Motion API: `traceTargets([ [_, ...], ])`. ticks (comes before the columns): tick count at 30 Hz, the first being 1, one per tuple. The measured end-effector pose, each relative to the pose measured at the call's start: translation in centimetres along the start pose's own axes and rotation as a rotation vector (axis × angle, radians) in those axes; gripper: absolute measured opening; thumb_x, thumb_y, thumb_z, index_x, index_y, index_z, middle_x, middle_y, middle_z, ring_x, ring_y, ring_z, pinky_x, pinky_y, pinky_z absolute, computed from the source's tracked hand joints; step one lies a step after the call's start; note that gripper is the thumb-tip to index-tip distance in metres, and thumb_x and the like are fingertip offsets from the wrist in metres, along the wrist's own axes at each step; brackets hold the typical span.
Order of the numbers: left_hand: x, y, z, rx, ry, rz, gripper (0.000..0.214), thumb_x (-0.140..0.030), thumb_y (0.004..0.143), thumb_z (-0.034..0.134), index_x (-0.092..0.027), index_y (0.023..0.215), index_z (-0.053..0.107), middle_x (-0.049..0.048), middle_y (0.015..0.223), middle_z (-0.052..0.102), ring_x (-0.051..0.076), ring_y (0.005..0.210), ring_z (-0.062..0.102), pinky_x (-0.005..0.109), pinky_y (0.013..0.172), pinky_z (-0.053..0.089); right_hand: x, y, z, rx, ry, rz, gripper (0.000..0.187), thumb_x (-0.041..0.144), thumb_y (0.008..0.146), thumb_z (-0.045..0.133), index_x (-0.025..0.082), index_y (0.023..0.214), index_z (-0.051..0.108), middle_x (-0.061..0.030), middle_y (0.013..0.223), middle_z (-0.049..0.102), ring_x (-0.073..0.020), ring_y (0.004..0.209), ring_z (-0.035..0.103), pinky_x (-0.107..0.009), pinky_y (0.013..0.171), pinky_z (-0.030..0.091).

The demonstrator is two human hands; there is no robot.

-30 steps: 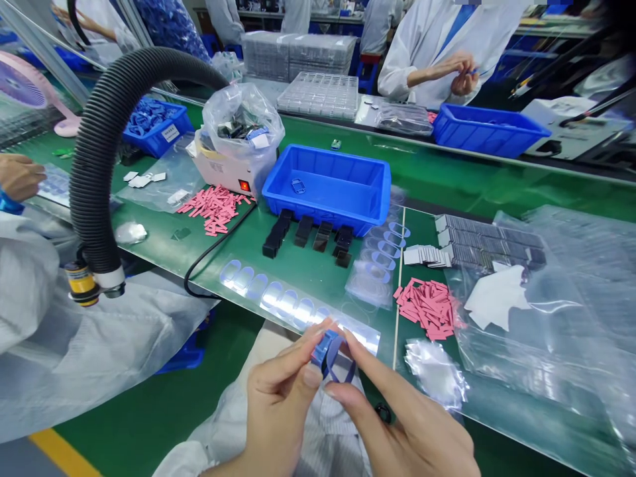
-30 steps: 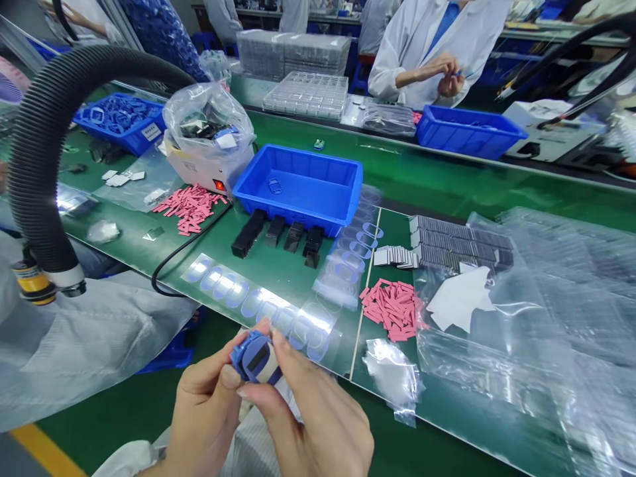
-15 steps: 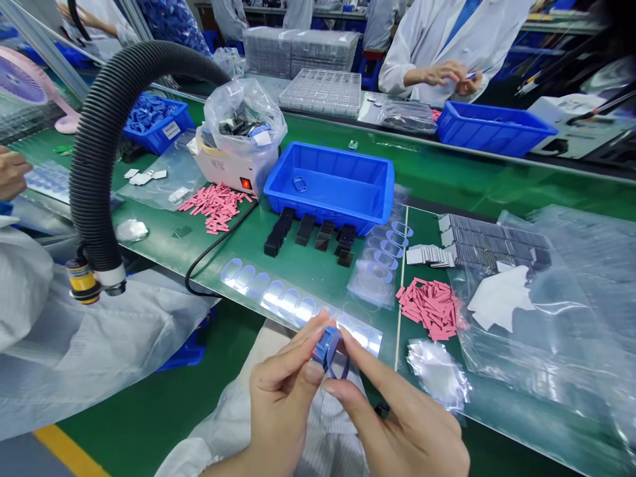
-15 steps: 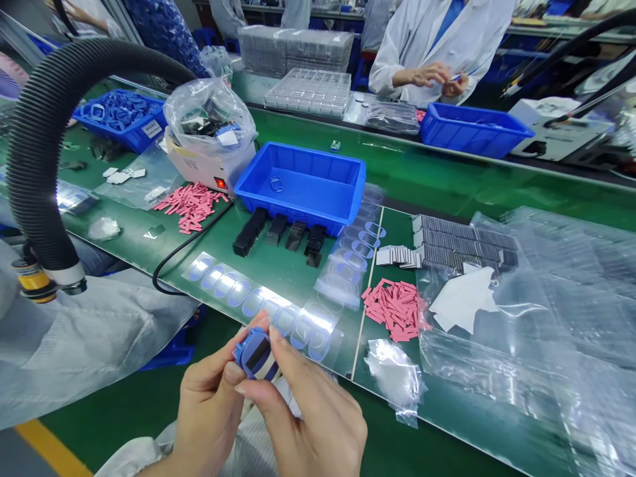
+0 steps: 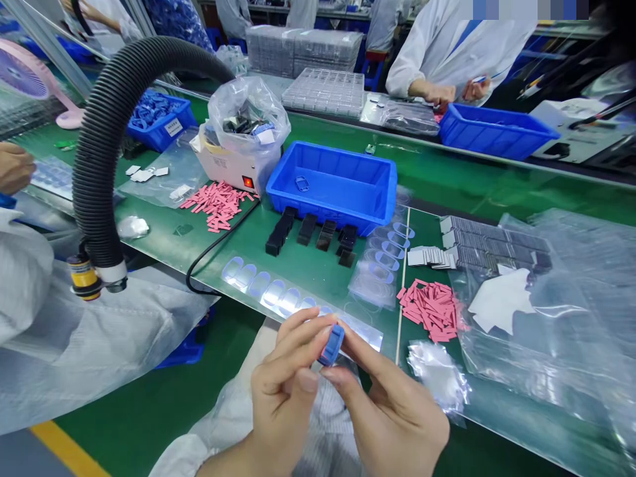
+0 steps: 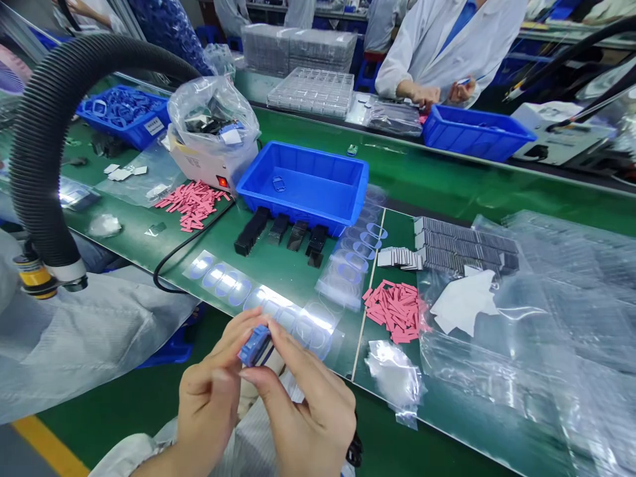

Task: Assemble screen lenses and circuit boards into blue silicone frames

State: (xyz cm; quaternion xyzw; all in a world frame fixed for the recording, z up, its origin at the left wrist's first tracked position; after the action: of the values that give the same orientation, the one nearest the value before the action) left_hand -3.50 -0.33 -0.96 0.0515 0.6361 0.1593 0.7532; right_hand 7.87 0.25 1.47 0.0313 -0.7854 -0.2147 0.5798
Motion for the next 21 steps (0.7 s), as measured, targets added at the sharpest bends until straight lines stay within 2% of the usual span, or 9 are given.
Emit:
traceTargets([
  [4,-0.6,0.6,0.0,-0.025,0.260,0.048,0.026,-0.030,0.088,0.057,-0.032,0.110,0.069,0.0046,0.100,0.069,0.017,0.091,0.061,0.028,0.072,0.053,-1.0,-0.4,-0.1,-0.021,-0.044,0.013,0.040,0.022,0.078,0.072,0.039,0.112,0.064,0.0071,0.102,0.071,-0.0201,0.077,0.073,-0.027,0.064,0.064],
  [7,-1.5,1.6,0.0,-0.004,0.431,0.177,0.025,-0.023,0.082,0.065,-0.029,0.105,0.071,0.0037,0.086,0.069,0.016,0.077,0.058,0.027,0.061,0.050,-1.4,-0.8,-0.4,-0.074,-0.133,-0.083,0.048,0.015,0.081,0.068,0.040,0.120,0.058,0.0071,0.107,0.069,-0.0212,0.083,0.072,-0.029,0.066,0.064],
  [10,-2.2,2.5,0.2,0.033,0.540,0.279,0.024,-0.018,0.077,0.070,-0.026,0.099,0.073,0.0018,0.078,0.071,0.014,0.068,0.055,0.027,0.057,0.050,-1.5,-1.2,-0.6,-0.140,-0.237,-0.197,0.055,0.005,0.079,0.067,0.035,0.124,0.057,0.0042,0.111,0.067,-0.0237,0.089,0.071,-0.033,0.074,0.063],
  [13,-2.4,3.0,0.5,0.106,0.603,0.327,0.024,-0.010,0.076,0.069,-0.021,0.098,0.072,0.0027,0.079,0.073,0.014,0.066,0.057,0.028,0.059,0.052,-1.8,-1.4,-0.8,-0.149,-0.306,-0.276,0.059,0.001,0.075,0.069,0.028,0.126,0.057,0.0004,0.112,0.067,-0.0248,0.090,0.070,-0.032,0.074,0.062],
  [17,-2.7,3.0,0.7,0.144,0.592,0.443,0.025,-0.001,0.074,0.064,-0.013,0.095,0.069,0.0059,0.078,0.072,0.014,0.066,0.059,0.028,0.058,0.051,-2.8,-1.0,-1.6,-0.032,-0.153,-0.280,0.058,0.003,0.076,0.069,0.026,0.128,0.056,-0.0019,0.117,0.066,-0.0249,0.098,0.068,-0.035,0.083,0.060],
  [21,-2.7,2.6,0.8,0.211,0.546,0.475,0.018,-0.003,0.078,0.060,-0.010,0.092,0.069,0.0071,0.077,0.072,0.014,0.065,0.058,0.028,0.056,0.050,-4.3,0.2,-3.0,0.171,0.096,-0.073,0.027,0.018,0.087,0.061,0.028,0.112,0.064,-0.0016,0.117,0.066,-0.0208,0.107,0.064,-0.031,0.088,0.057],
])
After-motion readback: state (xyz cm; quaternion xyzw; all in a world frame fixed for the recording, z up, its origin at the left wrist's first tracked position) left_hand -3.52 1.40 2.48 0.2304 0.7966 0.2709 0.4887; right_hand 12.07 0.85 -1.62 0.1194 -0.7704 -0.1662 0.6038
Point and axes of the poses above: each hand's wrist, its own y-axis towards the middle knuckle, its own z-axis out of the palm, x = y × z, the point moved 3 cm from there along y, towards the middle knuckle
